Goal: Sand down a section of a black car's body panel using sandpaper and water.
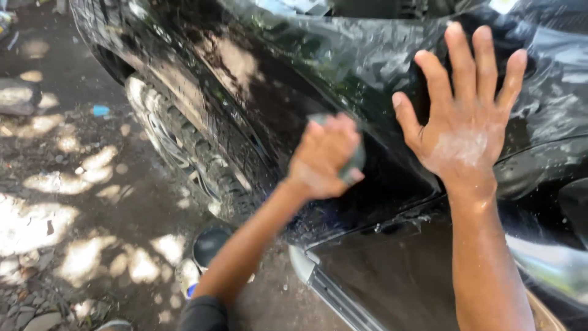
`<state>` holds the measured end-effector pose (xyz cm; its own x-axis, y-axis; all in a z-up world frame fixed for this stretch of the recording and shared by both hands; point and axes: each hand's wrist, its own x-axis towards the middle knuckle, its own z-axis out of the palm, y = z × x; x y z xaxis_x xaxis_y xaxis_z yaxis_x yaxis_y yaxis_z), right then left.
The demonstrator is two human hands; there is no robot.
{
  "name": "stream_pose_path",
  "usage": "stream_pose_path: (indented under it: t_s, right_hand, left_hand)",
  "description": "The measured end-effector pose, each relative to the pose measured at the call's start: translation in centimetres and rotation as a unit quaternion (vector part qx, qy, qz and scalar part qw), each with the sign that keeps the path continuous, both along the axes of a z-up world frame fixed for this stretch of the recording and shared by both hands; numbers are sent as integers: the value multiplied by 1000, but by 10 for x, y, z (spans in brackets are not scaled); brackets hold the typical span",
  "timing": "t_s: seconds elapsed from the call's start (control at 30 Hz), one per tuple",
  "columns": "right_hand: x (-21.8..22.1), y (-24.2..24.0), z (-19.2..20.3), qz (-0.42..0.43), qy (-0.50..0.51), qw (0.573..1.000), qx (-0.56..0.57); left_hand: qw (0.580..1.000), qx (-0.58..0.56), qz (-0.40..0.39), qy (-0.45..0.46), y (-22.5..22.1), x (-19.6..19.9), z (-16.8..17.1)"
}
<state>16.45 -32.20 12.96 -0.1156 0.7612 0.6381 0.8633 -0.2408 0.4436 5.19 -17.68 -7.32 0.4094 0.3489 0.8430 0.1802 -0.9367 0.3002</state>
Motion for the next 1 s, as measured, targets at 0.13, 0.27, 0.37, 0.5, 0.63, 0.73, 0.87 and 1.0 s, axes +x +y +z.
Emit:
stream_pose_path:
  t_s: [0.13,0.27,0.37,0.5,0.63,0.73,0.87,1.0]
  right_hand:
    - [-3,1,0,2,20,1000,6]
    - [-5,-1,-2,3,25,1000,9]
    - [-1,0,-3,-8,21,1000,13]
    - [-1,-3,-5,-12,4,1000,8]
    - [-3,0,-3,-8,-4,1000,15]
    - [-1,-4,-6,-6,-9,1000,10]
    - [3,-1,-6,-7,-24,1000,7]
    - [4,-4,-11,-19,-23,1000,4]
  left_hand:
    - [973,-134,-13,-186,47,-8,39]
    - [901,-109,265,326,-65,-16,62]
    - [997,-16,-8,-69,-36,7,14]
    - [962,-177,200,46,73,-24,68]
    - [935,-238,90,-245,-3,-5,31]
    - [948,-200,63,-240,-46,1,-40]
    - [924,-256,100,-267,53,-10,5]
    - [897,-289,51,-332,38,-13,-1]
